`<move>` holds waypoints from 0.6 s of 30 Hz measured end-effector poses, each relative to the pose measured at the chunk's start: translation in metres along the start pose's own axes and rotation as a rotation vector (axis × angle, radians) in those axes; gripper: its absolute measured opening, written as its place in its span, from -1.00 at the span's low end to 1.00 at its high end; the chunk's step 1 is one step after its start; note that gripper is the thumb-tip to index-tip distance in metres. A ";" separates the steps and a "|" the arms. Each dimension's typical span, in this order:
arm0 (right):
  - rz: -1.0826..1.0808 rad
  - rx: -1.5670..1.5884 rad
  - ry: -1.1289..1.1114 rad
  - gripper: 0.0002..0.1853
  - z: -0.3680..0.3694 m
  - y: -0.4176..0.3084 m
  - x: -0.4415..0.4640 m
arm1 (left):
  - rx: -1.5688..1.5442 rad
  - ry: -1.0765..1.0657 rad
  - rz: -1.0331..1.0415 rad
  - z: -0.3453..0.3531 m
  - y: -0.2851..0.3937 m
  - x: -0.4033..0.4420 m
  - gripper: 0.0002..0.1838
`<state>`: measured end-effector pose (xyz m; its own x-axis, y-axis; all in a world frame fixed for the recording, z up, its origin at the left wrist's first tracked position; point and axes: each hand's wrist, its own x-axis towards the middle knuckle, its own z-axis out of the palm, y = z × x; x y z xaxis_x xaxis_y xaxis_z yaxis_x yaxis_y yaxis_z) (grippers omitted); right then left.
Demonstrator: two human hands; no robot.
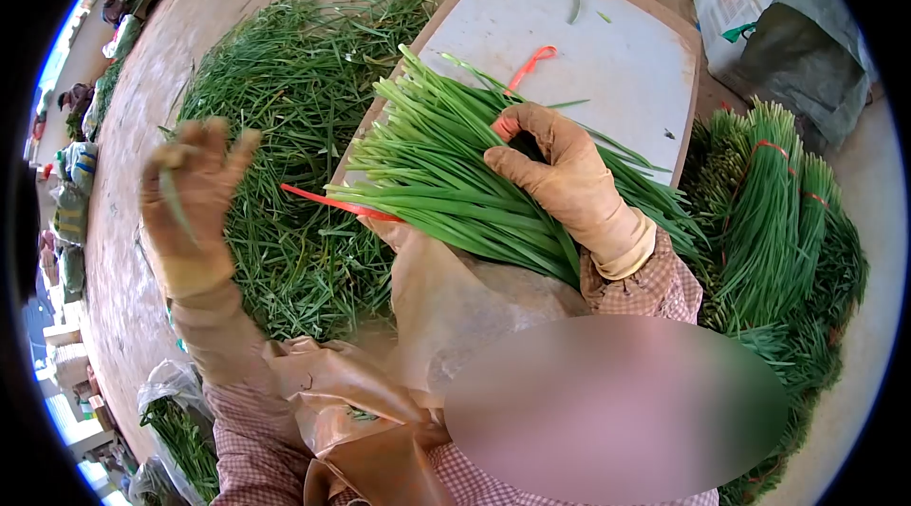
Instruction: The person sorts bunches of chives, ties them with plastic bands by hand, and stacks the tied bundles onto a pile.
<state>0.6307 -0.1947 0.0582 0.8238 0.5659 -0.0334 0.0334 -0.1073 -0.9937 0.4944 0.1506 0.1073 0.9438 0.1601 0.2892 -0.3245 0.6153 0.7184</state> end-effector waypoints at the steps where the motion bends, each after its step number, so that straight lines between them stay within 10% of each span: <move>1: -0.040 -0.005 -0.008 -0.78 0.000 0.002 -0.001 | -0.020 0.086 0.036 -0.037 0.023 -0.008 -0.63; 2: -0.081 -0.012 -0.018 -0.78 0.000 0.003 -0.002 | -0.017 0.086 0.041 -0.037 0.024 -0.006 -0.63; 4: -0.435 -0.470 0.025 -0.74 0.003 -0.002 -0.007 | 0.670 1.087 -0.064 -0.030 0.022 0.000 -0.38; 5: -0.534 -0.591 0.009 -0.68 0.007 -0.006 -0.009 | 0.669 1.083 -0.059 -0.026 0.015 0.002 -0.38; 10: -0.748 -1.097 -0.129 -0.45 0.028 -0.038 -0.025 | 0.816 0.381 -0.305 0.011 -0.045 0.013 -0.25; 14: -0.676 -1.152 -0.061 -0.34 0.026 -0.034 -0.024 | 0.791 -0.293 0.032 0.004 -0.100 0.045 -0.30; 18: -0.597 -1.043 0.037 -0.08 0.022 -0.036 -0.026 | 0.778 -0.132 -0.206 0.046 -0.108 0.053 -0.38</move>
<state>0.5957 -0.1881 0.0930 0.5378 0.7296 0.4224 0.8429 -0.4560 -0.2855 0.5763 0.0570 0.0735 0.9899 -0.0195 0.1406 -0.1418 -0.0972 0.9851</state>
